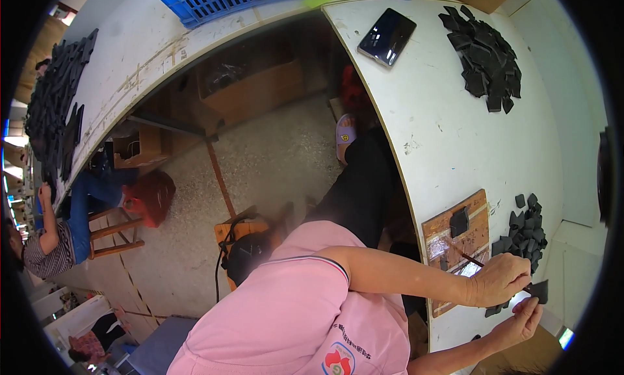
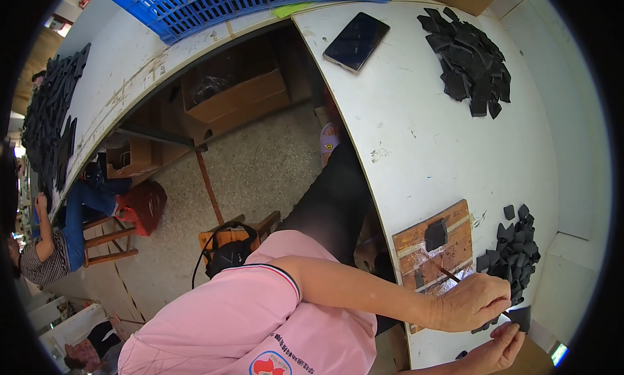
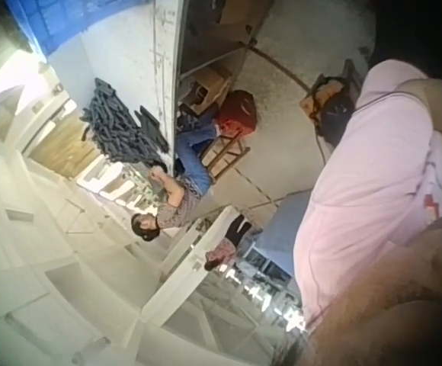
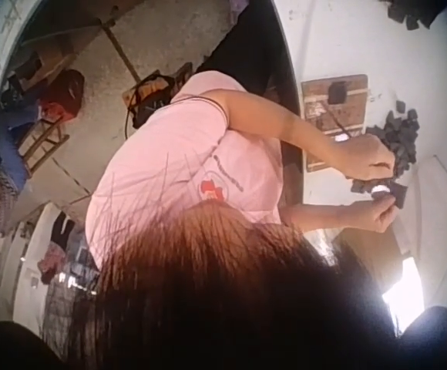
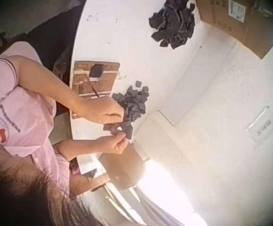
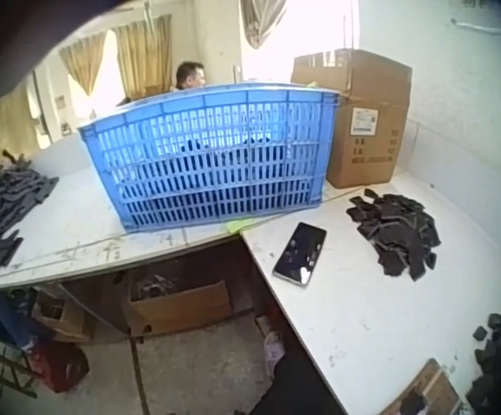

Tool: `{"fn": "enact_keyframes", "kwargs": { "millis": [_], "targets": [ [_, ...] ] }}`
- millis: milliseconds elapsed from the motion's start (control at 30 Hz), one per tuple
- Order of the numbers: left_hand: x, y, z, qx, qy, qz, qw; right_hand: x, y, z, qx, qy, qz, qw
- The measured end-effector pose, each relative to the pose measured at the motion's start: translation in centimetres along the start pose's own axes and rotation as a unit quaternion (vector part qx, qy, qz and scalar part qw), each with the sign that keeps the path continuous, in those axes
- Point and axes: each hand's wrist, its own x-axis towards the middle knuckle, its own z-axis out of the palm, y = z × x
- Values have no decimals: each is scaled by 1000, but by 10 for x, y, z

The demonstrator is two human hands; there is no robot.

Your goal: Cleaning and trimming the edges of small black rubber pieces using a handheld scraper tool at a production workbench.

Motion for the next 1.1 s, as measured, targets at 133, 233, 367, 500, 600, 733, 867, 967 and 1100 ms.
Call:
{"fn": "enact_keyframes", "kwargs": {
  "millis": [133,233,367,500,600,733,867,967,1100],
  "targets": [
    [-7,-5,-5,63,3,6,998,37,18,-33,362,-116,103,919],
    [-18,-23,-14,102,-11,6,995,50,69,-43,280,18,275,920],
    [-24,-53,-55,393,21,50,918,-5,130,-38,467,-65,407,783],
    [-18,-58,-78,531,40,-1,846,-64,117,6,459,-97,460,754],
    [-17,-66,-79,560,23,-8,828,-73,96,26,421,-122,465,770],
    [-19,-71,-77,563,20,8,826,-74,90,32,334,-127,437,825],
    [-16,-73,-78,610,20,18,792,-73,86,38,293,-144,412,851],
    [-11,-71,-76,642,29,10,766,-73,73,47,290,-153,424,845],
    [-8,-76,-73,672,12,-4,741,-75,65,54,280,-200,404,847]
  ]
}}
